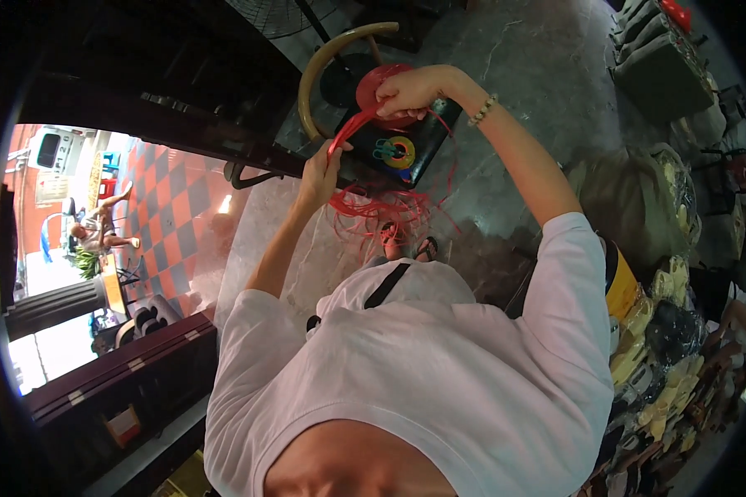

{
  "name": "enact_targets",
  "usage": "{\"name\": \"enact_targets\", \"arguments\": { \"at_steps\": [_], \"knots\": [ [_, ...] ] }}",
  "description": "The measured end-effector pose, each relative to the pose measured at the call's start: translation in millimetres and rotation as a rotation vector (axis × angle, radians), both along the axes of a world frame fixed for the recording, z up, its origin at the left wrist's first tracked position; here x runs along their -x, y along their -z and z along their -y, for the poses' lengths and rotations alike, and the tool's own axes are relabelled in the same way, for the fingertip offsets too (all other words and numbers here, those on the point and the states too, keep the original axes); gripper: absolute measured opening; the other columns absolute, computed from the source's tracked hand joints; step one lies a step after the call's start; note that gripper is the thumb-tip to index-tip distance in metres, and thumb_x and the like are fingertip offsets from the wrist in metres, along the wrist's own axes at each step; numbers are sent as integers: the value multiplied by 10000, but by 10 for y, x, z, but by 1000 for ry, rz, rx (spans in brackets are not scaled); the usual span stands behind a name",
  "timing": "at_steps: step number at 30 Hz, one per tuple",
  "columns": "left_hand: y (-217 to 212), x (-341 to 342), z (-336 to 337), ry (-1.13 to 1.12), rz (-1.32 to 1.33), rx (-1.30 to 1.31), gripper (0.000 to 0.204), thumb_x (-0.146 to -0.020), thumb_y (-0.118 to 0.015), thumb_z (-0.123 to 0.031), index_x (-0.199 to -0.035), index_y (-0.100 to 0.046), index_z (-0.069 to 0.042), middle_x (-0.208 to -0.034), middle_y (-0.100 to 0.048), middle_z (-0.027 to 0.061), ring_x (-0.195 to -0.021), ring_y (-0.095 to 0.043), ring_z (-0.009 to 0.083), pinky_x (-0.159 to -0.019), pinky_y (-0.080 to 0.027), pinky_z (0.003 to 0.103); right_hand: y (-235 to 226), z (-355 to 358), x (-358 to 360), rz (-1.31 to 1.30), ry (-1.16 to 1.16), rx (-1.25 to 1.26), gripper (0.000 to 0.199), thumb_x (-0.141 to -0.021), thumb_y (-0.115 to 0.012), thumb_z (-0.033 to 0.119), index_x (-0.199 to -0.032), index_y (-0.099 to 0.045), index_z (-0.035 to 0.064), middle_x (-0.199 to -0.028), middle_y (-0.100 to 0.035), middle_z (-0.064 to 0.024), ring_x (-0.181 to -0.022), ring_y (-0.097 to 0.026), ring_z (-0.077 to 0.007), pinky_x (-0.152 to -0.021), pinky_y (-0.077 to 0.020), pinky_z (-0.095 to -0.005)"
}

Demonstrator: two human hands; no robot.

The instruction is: Unwinding and measuring red plastic ribbon from a spool for packaging preparation.

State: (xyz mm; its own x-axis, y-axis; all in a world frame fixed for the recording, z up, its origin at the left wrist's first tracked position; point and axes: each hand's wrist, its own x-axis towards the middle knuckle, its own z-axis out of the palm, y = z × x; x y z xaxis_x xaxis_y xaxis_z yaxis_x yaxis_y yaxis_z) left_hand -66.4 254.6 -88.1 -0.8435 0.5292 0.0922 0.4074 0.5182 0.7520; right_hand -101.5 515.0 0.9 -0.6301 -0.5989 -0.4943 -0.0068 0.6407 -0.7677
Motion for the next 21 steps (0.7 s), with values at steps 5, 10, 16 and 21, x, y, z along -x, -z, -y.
{"name": "enact_targets", "arguments": {
  "at_steps": [5,10,16,21],
  "knots": [
    [352,97,-445,145,504,-630,432,-943,-333,-357,-1115,-519,-6,-1108,-570,88,-996,-537,171,-839,-408,293,-217,278,119,-214,139,4,233,-858,-505,247,-933,-535,28,-672,-525,-19,-574,-478,-106,-507,-398,-254],
    [388,-143,-932,268,738,-868,447,-934,-352,-372,-1119,-505,4,-1132,-552,131,-1033,-528,200,-876,-404,342,-403,601,237,-344,6,-356,295,-782,-533,259,-906,-582,-4,-744,-592,-102,-652,-546,-183,-566,-426,-315],
    [25,-728,-987,472,1235,-961,475,-925,-372,-372,-1192,-416,18,-1114,-553,161,-998,-550,216,-859,-433,374,-405,494,280,-278,-378,-458,263,-747,-536,255,-674,-587,7,-579,-538,-67,-525,-492,-164,-492,-384,-322],
    [73,-681,-952,320,1078,-843,453,-929,-372,-325,-1239,-359,5,-1122,-538,192,-948,-575,305,-815,-462,409,-296,542,217,7,-312,-179,220,-758,-515,200,-598,-500,50,-532,-476,-14,-402,-387,-80,-374,-287,-242]
  ]
}}
